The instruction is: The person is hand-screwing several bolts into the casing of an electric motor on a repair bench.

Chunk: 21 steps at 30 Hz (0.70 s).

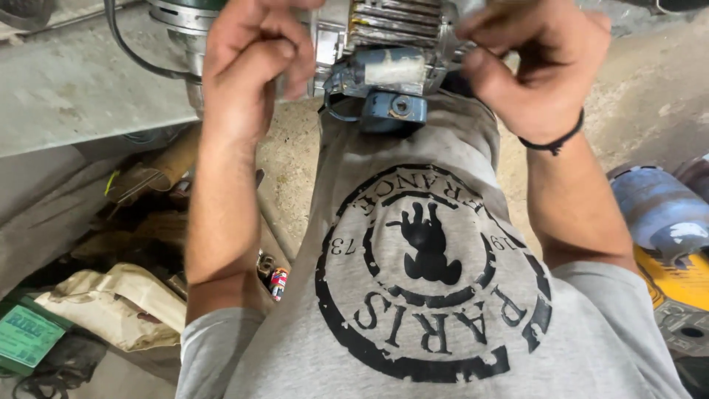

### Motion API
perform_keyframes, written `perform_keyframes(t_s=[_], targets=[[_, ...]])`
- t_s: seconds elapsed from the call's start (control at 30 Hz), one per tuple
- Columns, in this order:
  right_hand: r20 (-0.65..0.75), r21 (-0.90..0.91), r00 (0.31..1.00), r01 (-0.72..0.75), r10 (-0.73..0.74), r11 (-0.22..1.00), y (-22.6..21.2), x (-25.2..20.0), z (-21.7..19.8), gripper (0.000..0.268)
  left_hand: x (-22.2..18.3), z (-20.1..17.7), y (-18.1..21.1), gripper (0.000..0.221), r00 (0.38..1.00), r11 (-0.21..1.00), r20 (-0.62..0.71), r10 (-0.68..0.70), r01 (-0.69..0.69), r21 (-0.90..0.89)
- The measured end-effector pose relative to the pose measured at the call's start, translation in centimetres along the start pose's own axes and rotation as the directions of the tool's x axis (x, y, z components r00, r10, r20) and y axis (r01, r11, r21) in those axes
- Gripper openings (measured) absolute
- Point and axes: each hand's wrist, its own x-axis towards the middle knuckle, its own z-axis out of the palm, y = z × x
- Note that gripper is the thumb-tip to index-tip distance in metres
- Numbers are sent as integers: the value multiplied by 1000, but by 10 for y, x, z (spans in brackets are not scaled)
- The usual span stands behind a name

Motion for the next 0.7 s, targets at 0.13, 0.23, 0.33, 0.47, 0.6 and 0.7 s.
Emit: perform_keyframes(t_s=[0.13,0.23,0.33,0.47,0.6,0.7], targets=[[21,63,989,-144,143,987,38,-50,-16,23,-16,-5,-27,46,992,931,-45,115,-92,355],[15,44,948,-318,318,947,48,-79,-16,23,-24,10,-28,28,994,417,74,78,-100,904],[21,-194,967,-245,253,950,59,-89,-12,16,-30,18,-37,43,1000,356,24,12,-26,934],[-44,-305,957,-285,286,909,62,-98,-7,19,-36,27,-37,58,997,304,-54,-49,66,950],[-77,-322,964,-267,256,909,73,-103,-2,20,-42,36,-35,76,949,700,-171,-264,310,643],[-82,-339,959,-283,272,897,71,-102,-1,19,-58,35,-61,80,945,820,-159,-287,328,468]])
